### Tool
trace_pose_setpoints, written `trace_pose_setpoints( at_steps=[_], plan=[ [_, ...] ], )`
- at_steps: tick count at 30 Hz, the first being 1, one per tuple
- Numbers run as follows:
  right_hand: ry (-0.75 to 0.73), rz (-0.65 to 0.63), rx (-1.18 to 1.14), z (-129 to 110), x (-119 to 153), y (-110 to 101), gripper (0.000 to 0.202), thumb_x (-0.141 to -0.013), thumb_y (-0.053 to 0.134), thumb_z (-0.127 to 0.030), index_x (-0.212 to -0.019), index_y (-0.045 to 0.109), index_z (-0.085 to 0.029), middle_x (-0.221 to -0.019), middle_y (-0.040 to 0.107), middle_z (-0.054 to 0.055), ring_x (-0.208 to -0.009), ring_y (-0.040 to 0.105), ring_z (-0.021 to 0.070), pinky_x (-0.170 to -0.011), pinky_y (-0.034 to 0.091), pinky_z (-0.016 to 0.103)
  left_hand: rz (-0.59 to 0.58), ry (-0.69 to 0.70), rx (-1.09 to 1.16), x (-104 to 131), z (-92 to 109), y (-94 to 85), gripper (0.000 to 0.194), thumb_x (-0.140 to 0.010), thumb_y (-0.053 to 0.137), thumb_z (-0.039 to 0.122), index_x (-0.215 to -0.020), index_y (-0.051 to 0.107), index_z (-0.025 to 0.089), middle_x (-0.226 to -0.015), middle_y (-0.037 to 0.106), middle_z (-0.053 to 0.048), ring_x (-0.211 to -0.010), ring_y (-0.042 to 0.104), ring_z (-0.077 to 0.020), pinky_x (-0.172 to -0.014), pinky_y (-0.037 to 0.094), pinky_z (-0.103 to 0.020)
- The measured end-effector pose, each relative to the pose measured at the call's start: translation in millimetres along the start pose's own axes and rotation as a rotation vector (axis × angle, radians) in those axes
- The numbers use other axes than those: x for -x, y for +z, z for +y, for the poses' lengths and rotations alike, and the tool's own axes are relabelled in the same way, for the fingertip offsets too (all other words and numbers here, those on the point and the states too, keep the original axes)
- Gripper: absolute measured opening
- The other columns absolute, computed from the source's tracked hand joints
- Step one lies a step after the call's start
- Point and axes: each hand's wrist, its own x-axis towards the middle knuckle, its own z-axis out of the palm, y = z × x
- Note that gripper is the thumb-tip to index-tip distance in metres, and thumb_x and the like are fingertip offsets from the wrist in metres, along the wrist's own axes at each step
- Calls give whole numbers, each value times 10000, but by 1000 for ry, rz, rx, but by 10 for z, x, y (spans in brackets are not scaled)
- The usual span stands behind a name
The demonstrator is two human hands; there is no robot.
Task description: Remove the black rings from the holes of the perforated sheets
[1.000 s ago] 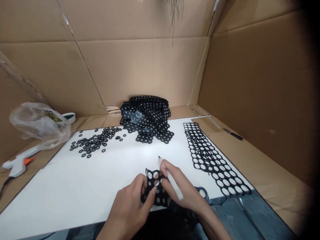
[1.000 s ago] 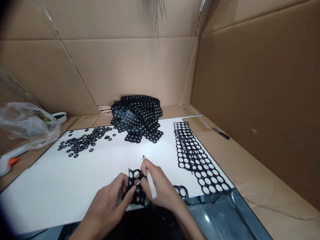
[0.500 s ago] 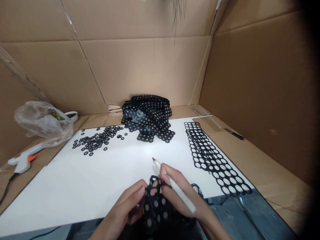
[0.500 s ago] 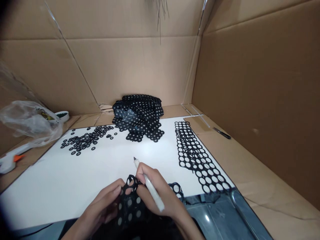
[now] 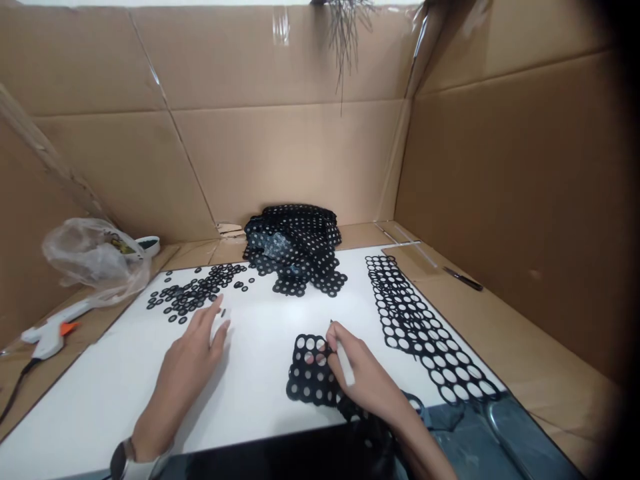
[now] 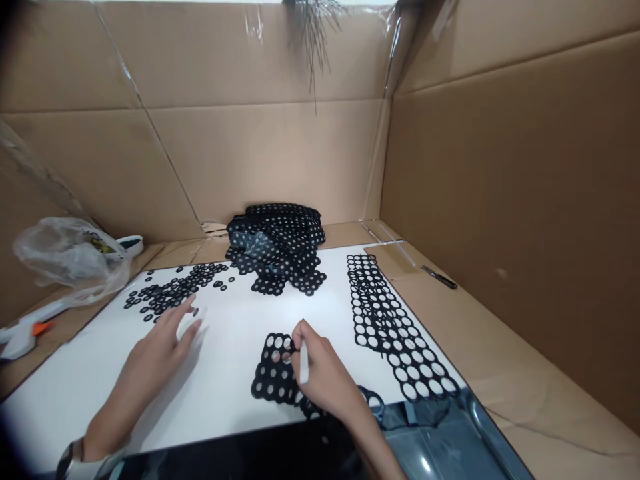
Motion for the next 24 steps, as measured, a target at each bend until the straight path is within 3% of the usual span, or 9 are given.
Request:
trace_pose_setpoints(
  at_steps=[3, 7, 9, 11, 15, 18, 21, 24],
  plan=[
    [-105, -6, -37, -29, -8, -21, 159, -1002, 523, -185, -975, 393, -272, -924, 577, -3, -919, 652, 240, -858, 473, 347, -98, 20, 78, 93, 52, 19, 655, -1069, 487, 627, -1648, 519, 321, -1606, 609, -116, -849, 719, -254, -869, 584, -431],
    [-201, -36, -50, -60, 7, -19, 174, -1011, 544, -196, -969, 392, -269, -947, 520, -5, -882, 536, 210, -822, 443, 317, -510, 26, 596, 351, 387, 144, 564, -1040, 606, 667, -1475, 683, 316, -1418, 752, -85, -1100, 743, -284, -1009, 592, -406],
    [-180, -49, -40, -49, 7, -9, 206, -1015, 577, -210, -972, 385, -270, -928, 493, -18, -834, 482, 194, -777, 420, 303, -575, 18, 808, 430, 532, 219, 514, -1025, 669, 634, -1400, 713, 284, -1337, 784, -89, -1197, 733, -295, -1082, 570, -405],
    [-146, -75, -48, -52, -20, -12, 278, -1008, 652, -240, -981, 377, -271, -945, 535, -22, -831, 491, 185, -780, 421, 301, -493, 13, 875, 460, 602, 276, 454, -1015, 703, 609, -1311, 730, 267, -1275, 794, -85, -1223, 726, -300, -1089, 562, -398],
    [-23, -236, -133, -158, -187, -120, 503, -878, 872, -323, -985, 383, -269, -1137, 673, 12, -929, 618, 200, -813, 475, 308, -373, 53, 714, 444, 537, 304, 415, -1020, 695, 603, -1279, 728, 280, -1204, 790, -66, -1207, 714, -303, -1040, 550, -394],
    [37, -424, -224, -261, -356, -236, 472, -840, 872, -327, -971, 423, -264, -999, 624, -26, -929, 638, 204, -814, 487, 305, -306, 65, 612, 416, 432, 276, 426, -1034, 667, 612, -1312, 715, 293, -1130, 792, -46, -1092, 728, -274, -986, 549, -383],
    [79, -393, -234, -307, -487, -213, 470, -809, 884, -339, -962, 447, -262, -993, 623, -21, -1007, 652, 230, -819, 501, 305, -218, 68, 558, 389, 373, 244, 409, -1037, 656, 615, -1276, 720, 290, -1029, 776, -24, -988, 730, -244, -887, 564, -346],
    [59, -296, -178, -277, -592, -14, 529, -805, 903, -409, -957, 417, -267, -1031, 667, -4, -892, 653, 219, -746, 523, 312, -179, 126, 521, 360, 359, 223, 372, -1048, 659, 575, -1279, 687, 285, -981, 775, -11, -937, 741, -230, -835, 577, -329]
  ],
)
